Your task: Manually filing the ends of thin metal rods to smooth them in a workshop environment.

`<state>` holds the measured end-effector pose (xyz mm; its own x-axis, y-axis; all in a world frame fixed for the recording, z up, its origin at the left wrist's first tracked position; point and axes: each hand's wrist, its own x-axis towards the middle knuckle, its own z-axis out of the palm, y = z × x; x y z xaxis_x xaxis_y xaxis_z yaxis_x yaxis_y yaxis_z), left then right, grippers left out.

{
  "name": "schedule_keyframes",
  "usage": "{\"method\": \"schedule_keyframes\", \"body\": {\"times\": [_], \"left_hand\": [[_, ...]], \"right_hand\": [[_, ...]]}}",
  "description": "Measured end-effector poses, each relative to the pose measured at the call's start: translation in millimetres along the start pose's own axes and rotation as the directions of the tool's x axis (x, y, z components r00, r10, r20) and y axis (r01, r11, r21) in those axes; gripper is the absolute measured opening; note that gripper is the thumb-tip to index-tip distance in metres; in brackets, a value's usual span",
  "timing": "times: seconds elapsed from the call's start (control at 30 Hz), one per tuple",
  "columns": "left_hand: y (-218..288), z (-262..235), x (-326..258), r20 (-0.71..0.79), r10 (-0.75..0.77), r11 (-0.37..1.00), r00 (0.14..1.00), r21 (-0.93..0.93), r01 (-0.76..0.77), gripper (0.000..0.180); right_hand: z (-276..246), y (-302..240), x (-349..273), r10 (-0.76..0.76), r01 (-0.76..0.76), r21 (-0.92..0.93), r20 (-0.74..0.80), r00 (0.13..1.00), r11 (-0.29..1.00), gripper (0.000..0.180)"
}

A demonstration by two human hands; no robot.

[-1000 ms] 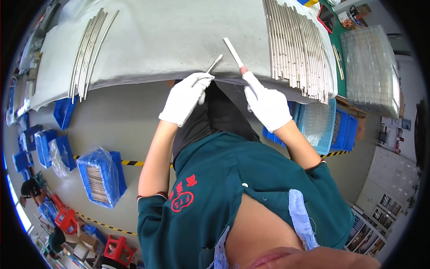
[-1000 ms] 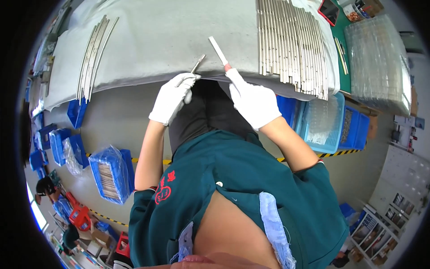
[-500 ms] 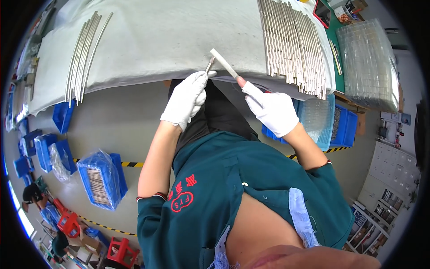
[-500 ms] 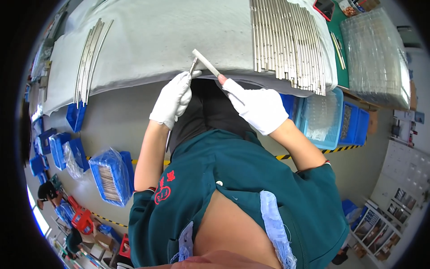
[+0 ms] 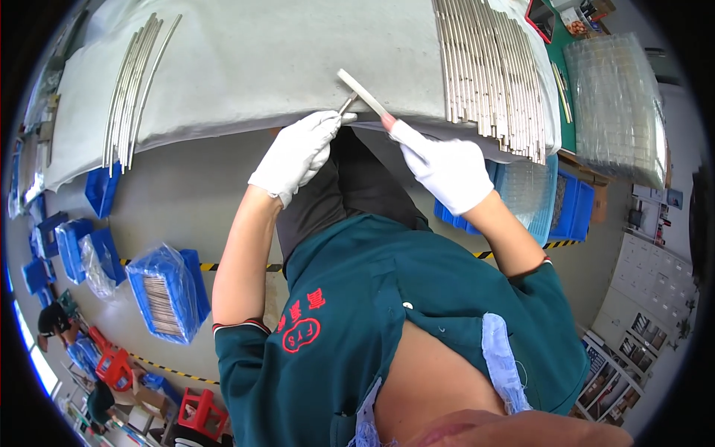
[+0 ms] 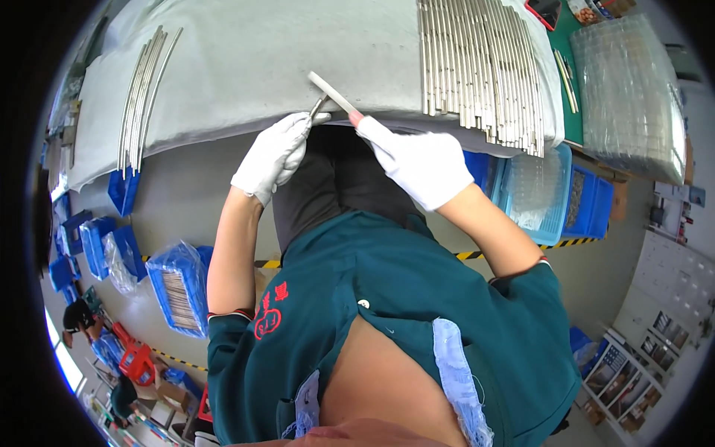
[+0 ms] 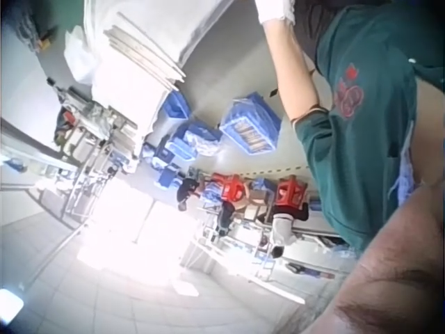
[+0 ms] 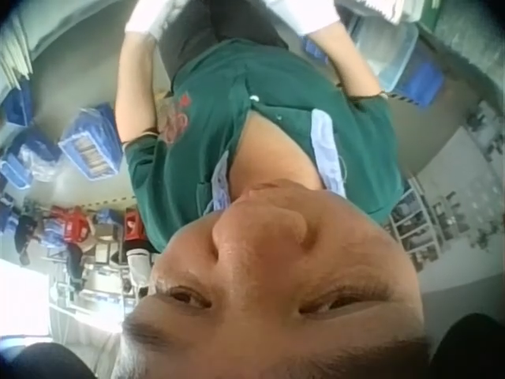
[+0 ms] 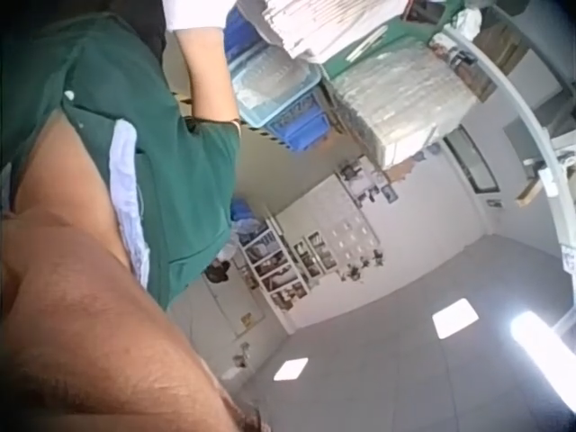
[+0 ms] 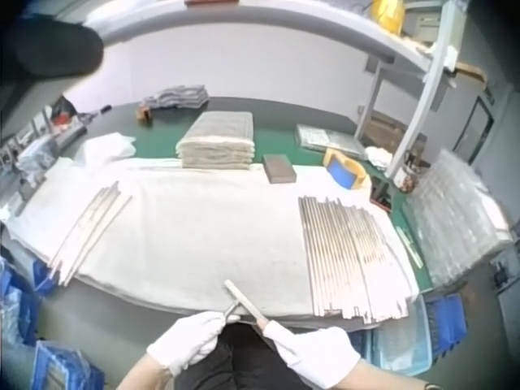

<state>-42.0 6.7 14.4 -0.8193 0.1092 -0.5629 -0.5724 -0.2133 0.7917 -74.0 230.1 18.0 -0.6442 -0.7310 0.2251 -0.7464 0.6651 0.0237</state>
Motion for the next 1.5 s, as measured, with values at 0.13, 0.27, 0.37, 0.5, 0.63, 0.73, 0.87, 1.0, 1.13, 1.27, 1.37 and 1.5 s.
{"method": "schedule_keyframes", "body": {"times": [0.13, 0.27, 0.37, 0.5, 0.63, 0.73, 0.87, 1.0, 1.13, 1.27, 1.37, 1.5], "left_hand": [[2, -1, 1, 0.015, -0.007, 1.0, 1.0, 0.015, 0.007, 0.029], [-3, -5, 3, 0.067, 0.006, 0.999, 0.998, -0.042, -0.004, 0.029], [-4, -5, 3, 0.088, -0.024, 0.999, 0.996, -0.03, 0.027, 0.03], [-7, 3, 4, 0.058, 0.012, 0.999, 0.998, -0.035, -0.01, 0.034], [-19, 15, 8, -0.012, 0.072, 0.991, 0.997, -0.109, -0.073, 0.031], [-33, 30, 16, -0.078, 0.176, 0.963, 0.981, -0.192, -0.188, 0.026], [-39, 42, 17, -0.211, 0.197, 0.941, 0.957, -0.232, -0.245, 0.021], [-46, 47, 19, -0.278, 0.273, 0.944, 0.921, -0.108, -0.312, 0.021], [-40, 52, 16, -0.275, 0.251, 0.928, 0.928, -0.203, -0.311, 0.021], [-42, 50, 16, -0.304, 0.205, 0.948, 0.93, -0.177, -0.266, 0.021], [-38, 51, 14, -0.29, 0.224, 0.948, 0.93, -0.157, -0.277, 0.021], [-41, 51, 16, -0.291, 0.204, 0.949, 0.935, -0.175, -0.261, 0.022]], "right_hand": [[11, -3, 3, 0.038, -0.033, 0.063, -0.074, 0.997, 0.997, 0.053], [-3, -5, -16, 0.048, -0.045, -0.037, 0.081, 0.996, 0.998, 0.052], [14, -1, 1, -0.002, 0.0, -0.021, -0.065, 0.998, 1.0, 0.049], [30, 8, 10, 0.034, -0.018, 0.082, -0.204, 0.978, 0.996, 0.052], [20, -2, -4, 0.12, -0.122, 0.1, 0.024, 0.992, 0.987, 0.05], [20, -4, -6, 0.094, -0.084, 0.157, -0.059, 0.994, 0.984, 0.047], [-1, -17, 4, 0.064, -0.058, 0.212, -0.026, 0.998, 0.975, 0.054], [11, -24, 4, 0.11, -0.112, 0.102, 0.023, 0.994, 0.988, 0.058], [19, -22, 17, 0.116, -0.108, 0.153, -0.04, 0.992, 0.982, 0.057], [4, -26, 3, 0.108, -0.106, -0.018, 0.151, 0.983, 0.994, 0.056], [17, -20, 14, 0.082, -0.076, 0.11, -0.056, 0.995, 0.991, 0.059], [16, -24, 23, 0.111, -0.108, 0.09, -0.029, 0.993, 0.99, 0.06]]}}
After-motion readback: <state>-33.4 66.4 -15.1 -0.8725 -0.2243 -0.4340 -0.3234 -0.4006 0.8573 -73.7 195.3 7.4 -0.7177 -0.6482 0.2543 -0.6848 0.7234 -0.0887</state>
